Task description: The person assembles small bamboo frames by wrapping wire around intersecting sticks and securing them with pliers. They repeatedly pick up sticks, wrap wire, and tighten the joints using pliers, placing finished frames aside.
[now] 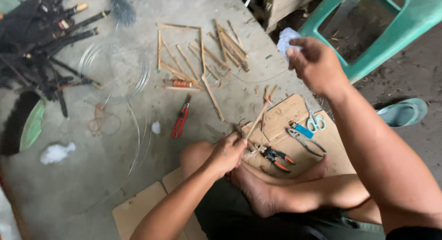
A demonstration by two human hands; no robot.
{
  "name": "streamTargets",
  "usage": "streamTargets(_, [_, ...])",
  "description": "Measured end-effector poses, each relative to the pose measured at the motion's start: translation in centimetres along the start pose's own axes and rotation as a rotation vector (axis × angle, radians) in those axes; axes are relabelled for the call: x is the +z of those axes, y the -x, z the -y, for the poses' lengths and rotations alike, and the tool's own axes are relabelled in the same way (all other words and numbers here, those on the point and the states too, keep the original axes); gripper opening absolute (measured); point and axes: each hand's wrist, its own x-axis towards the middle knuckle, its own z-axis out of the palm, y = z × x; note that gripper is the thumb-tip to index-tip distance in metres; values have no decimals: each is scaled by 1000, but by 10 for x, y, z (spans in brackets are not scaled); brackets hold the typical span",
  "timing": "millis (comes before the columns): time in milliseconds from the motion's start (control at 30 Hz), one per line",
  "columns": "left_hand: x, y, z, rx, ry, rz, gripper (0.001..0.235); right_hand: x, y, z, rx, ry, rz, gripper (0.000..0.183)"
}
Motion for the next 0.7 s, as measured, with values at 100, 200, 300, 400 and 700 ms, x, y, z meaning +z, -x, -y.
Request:
streamTargets(100, [-2,15,2,314,-324,99,21,-30,-31,11,120,-118,202,33])
streamTargets(200, [-9,33,11,260,-158,283,27,-46,-58,-9,136,-585,95,23])
streamTargets(300, [-29,35,3,91,357,367,27,-45,-54,-63,323,-818,-82,28])
streamTargets(400, [-40,21,-4,71,691,275,26,-2,-23,-132,425,-989,-10,35])
streamTargets(700, [-13,-49,-15,41,710,-128,24,80,54,-97,646,-557,-17,34])
